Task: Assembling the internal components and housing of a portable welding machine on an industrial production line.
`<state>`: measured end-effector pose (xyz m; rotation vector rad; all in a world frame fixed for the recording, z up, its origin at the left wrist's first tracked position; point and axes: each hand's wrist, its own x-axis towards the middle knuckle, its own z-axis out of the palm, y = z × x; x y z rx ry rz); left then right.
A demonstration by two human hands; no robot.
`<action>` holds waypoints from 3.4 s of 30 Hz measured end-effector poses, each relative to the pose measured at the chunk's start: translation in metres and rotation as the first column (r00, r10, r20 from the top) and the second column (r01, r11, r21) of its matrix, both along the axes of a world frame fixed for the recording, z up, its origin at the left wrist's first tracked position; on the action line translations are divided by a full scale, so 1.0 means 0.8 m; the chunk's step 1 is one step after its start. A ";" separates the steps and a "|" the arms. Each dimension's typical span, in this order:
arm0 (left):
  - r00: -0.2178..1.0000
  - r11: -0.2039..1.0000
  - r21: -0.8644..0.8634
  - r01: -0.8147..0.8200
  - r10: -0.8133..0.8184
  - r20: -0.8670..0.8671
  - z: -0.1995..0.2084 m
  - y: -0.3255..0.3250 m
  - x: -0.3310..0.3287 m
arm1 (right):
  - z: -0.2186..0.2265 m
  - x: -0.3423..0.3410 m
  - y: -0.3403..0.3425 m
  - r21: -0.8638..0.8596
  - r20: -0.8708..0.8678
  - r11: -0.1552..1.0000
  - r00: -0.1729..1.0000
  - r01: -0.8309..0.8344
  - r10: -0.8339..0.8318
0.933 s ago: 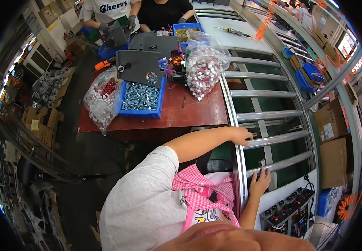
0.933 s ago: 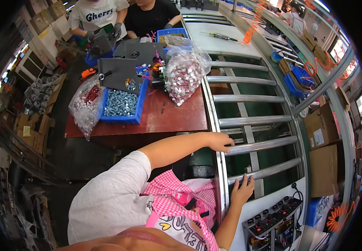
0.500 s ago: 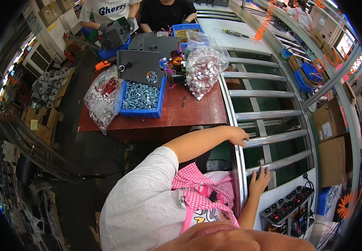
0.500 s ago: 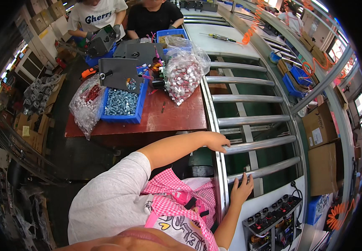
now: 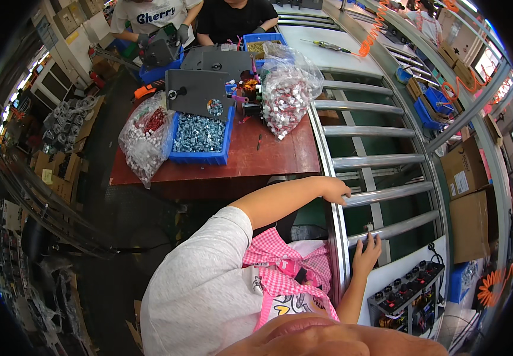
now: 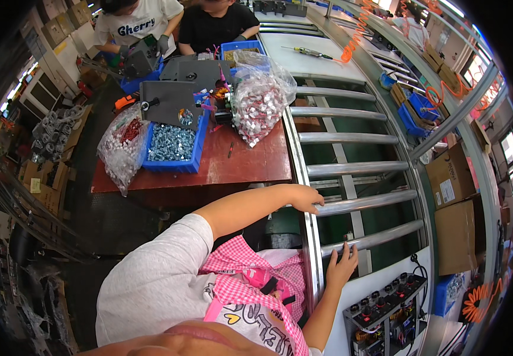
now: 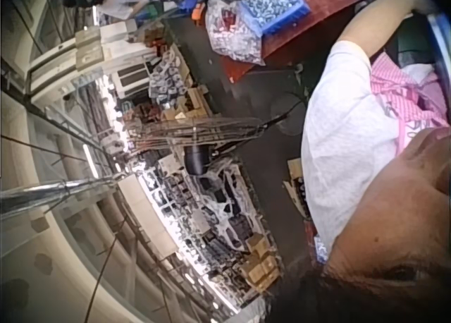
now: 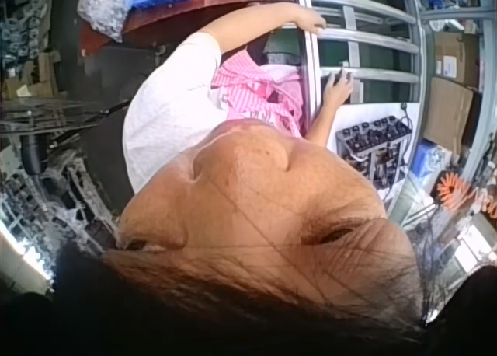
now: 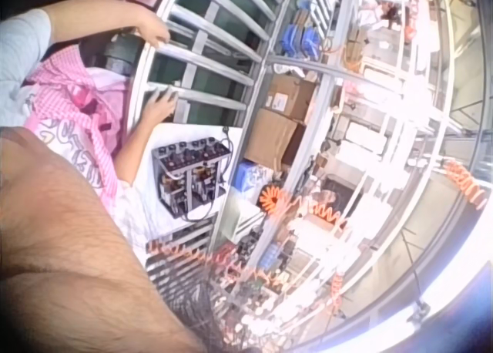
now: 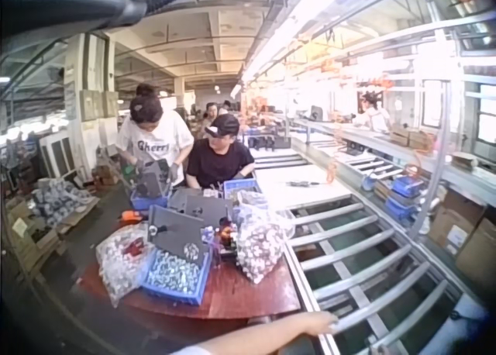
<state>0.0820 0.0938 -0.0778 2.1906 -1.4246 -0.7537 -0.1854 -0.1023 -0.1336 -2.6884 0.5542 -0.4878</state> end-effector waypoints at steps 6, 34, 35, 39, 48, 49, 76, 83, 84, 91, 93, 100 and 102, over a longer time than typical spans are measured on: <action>1.000 1.000 0.000 0.004 -0.004 0.014 -0.002 0.001 -0.001 | 0.003 0.000 0.002 0.002 -0.004 1.000 1.000 -0.001 0.001; 0.998 1.000 -0.012 0.021 -0.020 0.053 -0.003 0.002 -0.005 | 0.004 0.000 -0.001 0.027 -0.016 0.999 1.000 0.020 -0.019; 0.998 1.000 -0.012 0.020 -0.019 0.056 -0.003 0.003 -0.006 | 0.003 -0.001 -0.001 0.031 -0.016 0.999 1.000 0.020 -0.019; 0.998 1.000 -0.008 0.021 -0.020 0.060 -0.003 0.004 -0.008 | 0.005 -0.005 0.005 0.043 0.000 0.999 1.000 0.020 -0.020; 1.000 0.995 -0.095 0.015 -0.016 -0.010 -0.002 0.001 -0.004 | -0.003 -0.004 -0.007 0.016 0.103 0.998 0.993 0.060 -0.062; 0.999 0.995 -0.100 0.027 -0.024 0.031 -0.004 0.004 0.000 | -0.006 -0.003 -0.007 0.014 0.144 0.998 0.988 0.056 -0.058; 0.990 0.978 -0.198 0.073 -0.047 0.131 0.023 -0.008 -0.032 | 0.159 -0.215 -0.119 -0.108 0.072 0.851 0.857 0.515 -0.510; 0.966 0.887 -0.392 0.244 -0.188 0.176 0.033 -0.057 -0.137 | 0.161 -0.186 -0.112 -0.087 0.103 0.834 0.838 0.545 -0.537; 0.959 0.872 -0.402 0.280 -0.233 0.164 0.028 -0.064 -0.155 | 0.162 -0.180 -0.109 -0.086 0.107 0.831 0.834 0.549 -0.541; 0.931 0.838 -0.410 0.361 -0.347 0.110 0.012 -0.092 -0.227 | 0.142 -0.101 -0.098 -0.141 0.205 0.830 0.836 0.540 -0.509; 0.942 0.852 -0.402 0.335 -0.319 0.108 0.004 -0.095 -0.224 | 0.141 -0.074 -0.093 -0.137 0.197 0.827 0.833 0.545 -0.516; 0.988 0.883 -0.447 0.140 -0.153 0.007 -0.009 -0.096 -0.189 | 0.161 -0.027 -0.085 -0.124 0.465 0.893 0.821 0.433 -0.333; 0.993 0.881 -0.469 0.059 -0.100 -0.063 -0.013 -0.094 -0.179 | 0.186 -0.043 -0.091 -0.159 0.522 0.904 0.811 0.397 -0.264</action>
